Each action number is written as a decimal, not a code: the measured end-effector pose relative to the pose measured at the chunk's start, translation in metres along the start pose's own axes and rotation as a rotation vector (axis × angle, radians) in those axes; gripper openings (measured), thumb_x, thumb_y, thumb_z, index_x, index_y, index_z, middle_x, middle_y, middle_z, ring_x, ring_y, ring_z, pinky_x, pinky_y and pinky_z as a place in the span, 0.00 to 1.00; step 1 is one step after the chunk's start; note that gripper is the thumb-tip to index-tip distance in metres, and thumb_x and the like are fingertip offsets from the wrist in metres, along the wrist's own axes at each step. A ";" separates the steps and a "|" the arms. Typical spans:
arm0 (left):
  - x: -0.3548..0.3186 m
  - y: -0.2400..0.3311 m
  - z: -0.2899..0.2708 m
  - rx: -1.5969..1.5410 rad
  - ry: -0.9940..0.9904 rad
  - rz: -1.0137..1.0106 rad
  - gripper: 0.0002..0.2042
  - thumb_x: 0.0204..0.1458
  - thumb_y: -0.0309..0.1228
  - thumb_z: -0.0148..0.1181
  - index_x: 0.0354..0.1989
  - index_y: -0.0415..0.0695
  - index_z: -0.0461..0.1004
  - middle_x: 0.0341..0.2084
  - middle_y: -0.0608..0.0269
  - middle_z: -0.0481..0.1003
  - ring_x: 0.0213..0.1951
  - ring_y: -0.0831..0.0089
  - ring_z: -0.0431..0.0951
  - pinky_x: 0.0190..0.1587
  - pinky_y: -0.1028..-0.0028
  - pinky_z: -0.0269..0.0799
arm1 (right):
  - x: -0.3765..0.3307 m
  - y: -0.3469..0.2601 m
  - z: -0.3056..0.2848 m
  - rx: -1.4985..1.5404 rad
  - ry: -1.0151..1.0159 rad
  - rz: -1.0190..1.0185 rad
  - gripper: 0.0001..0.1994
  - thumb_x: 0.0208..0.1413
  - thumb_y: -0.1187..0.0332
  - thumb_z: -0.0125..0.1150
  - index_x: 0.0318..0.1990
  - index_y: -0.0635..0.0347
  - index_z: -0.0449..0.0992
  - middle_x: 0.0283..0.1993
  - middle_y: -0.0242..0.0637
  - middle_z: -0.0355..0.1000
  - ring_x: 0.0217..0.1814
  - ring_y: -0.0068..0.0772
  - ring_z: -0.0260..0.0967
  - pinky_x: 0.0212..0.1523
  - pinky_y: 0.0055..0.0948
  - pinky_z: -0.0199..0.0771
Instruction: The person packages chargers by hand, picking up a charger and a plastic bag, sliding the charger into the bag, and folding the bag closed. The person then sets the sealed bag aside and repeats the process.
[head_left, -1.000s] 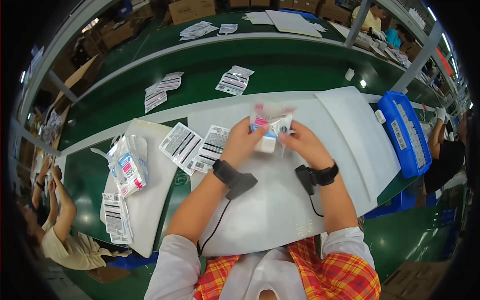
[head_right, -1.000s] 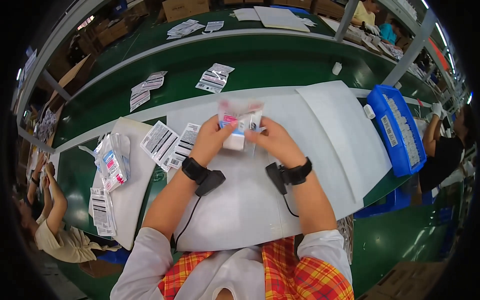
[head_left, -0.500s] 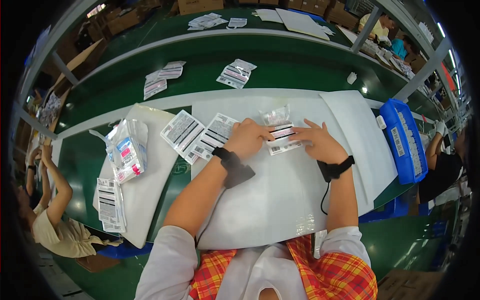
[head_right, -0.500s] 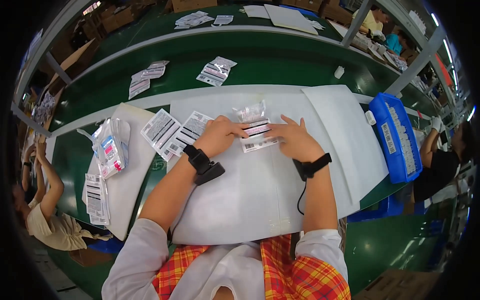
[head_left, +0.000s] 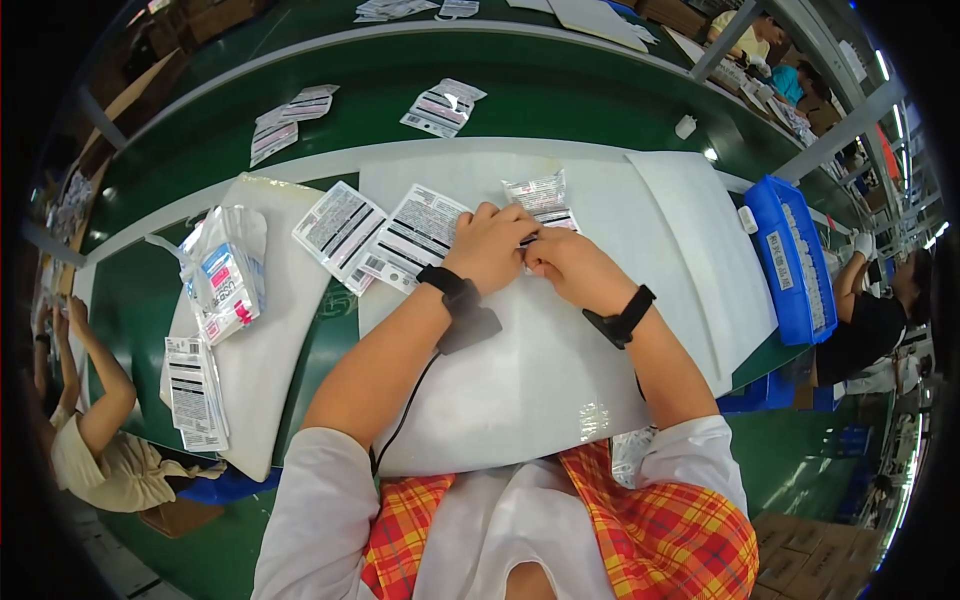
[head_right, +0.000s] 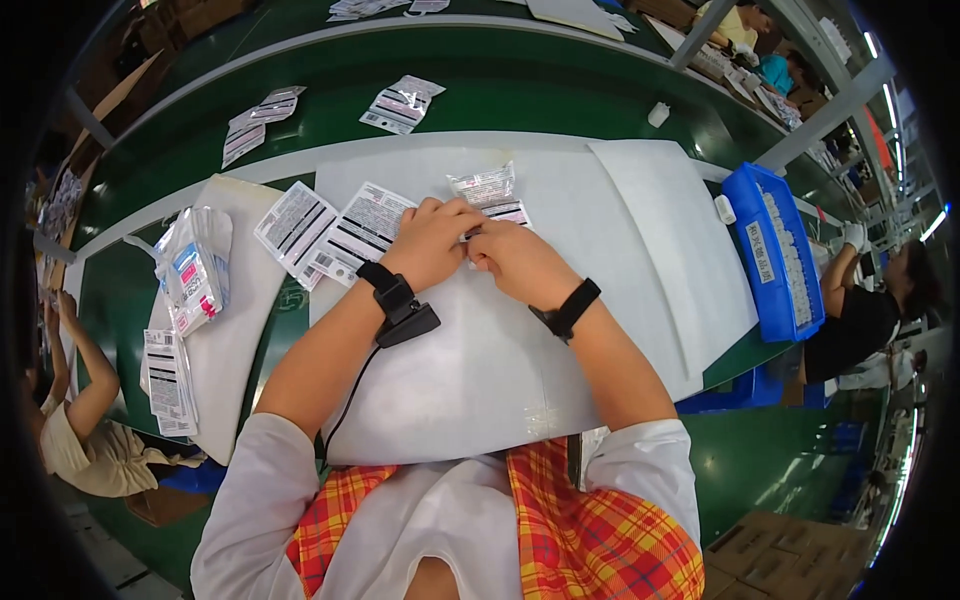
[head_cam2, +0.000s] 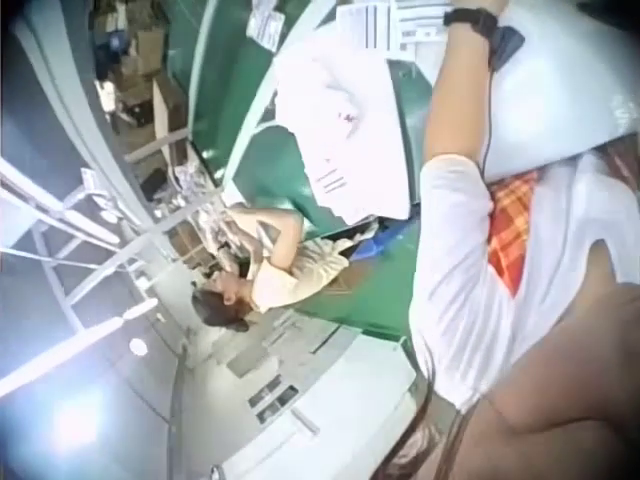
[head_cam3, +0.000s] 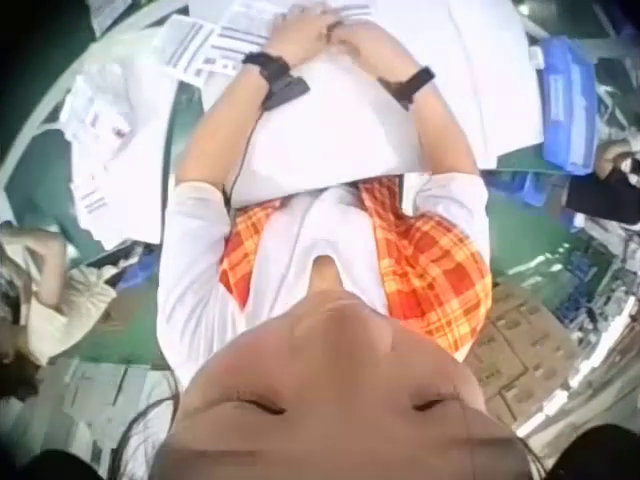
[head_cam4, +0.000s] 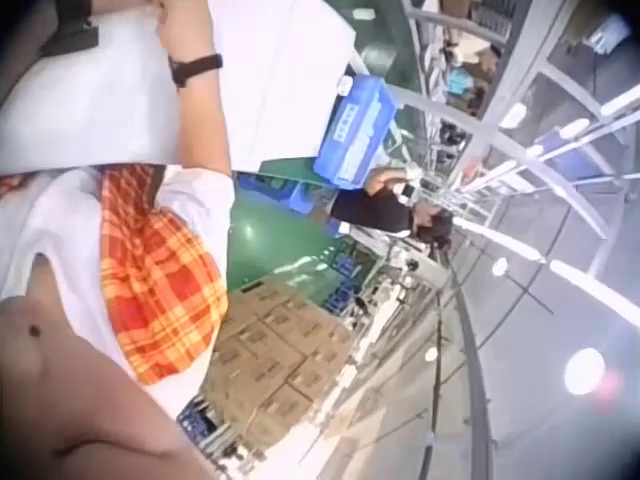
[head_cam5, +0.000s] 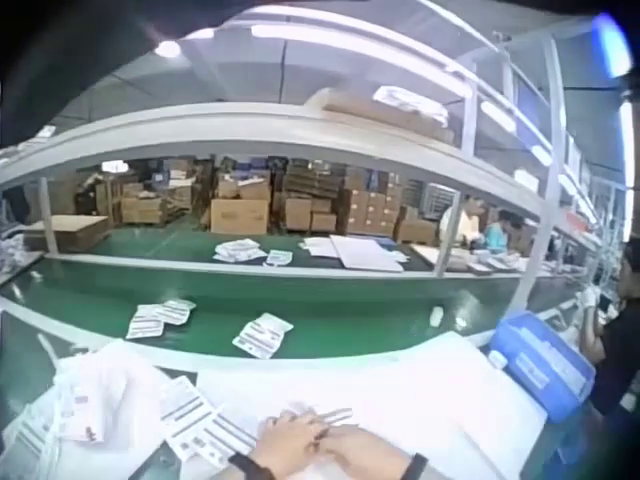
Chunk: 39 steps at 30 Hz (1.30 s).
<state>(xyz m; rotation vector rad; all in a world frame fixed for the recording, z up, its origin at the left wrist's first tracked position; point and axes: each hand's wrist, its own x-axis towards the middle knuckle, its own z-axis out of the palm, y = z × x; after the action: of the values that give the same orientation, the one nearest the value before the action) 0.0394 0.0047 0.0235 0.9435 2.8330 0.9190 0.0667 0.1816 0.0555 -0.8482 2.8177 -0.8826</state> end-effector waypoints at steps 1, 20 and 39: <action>0.002 0.001 0.002 -0.008 0.007 0.010 0.17 0.49 0.30 0.59 0.49 0.57 0.75 0.49 0.74 0.70 0.52 0.65 0.65 0.56 0.61 0.53 | -0.004 0.002 -0.003 -0.017 -0.021 -0.055 0.05 0.44 0.83 0.55 0.30 0.63 0.70 0.31 0.43 0.67 0.37 0.47 0.64 0.39 0.37 0.66; 0.005 0.013 -0.008 0.221 0.079 0.030 0.13 0.42 0.33 0.63 0.39 0.48 0.79 0.40 0.68 0.74 0.47 0.65 0.67 0.51 0.66 0.56 | -0.542 0.181 0.184 -0.383 0.676 1.840 0.26 0.54 0.66 0.55 0.61 0.64 0.64 0.59 0.56 0.65 0.61 0.55 0.63 0.58 0.41 0.64; -0.014 0.013 -0.023 0.334 0.065 -0.074 0.29 0.39 0.47 0.68 0.52 0.51 0.72 0.41 0.61 0.70 0.46 0.62 0.66 0.49 0.64 0.60 | 0.024 0.080 -0.029 -0.076 0.099 0.341 0.19 0.49 0.58 0.65 0.40 0.66 0.72 0.40 0.47 0.72 0.40 0.45 0.70 0.41 0.32 0.70</action>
<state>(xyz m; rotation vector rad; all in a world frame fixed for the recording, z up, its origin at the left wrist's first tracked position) 0.0531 -0.0064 0.0469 0.8370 3.1155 0.4852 0.0012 0.2382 0.0377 -0.3188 2.9679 -0.7888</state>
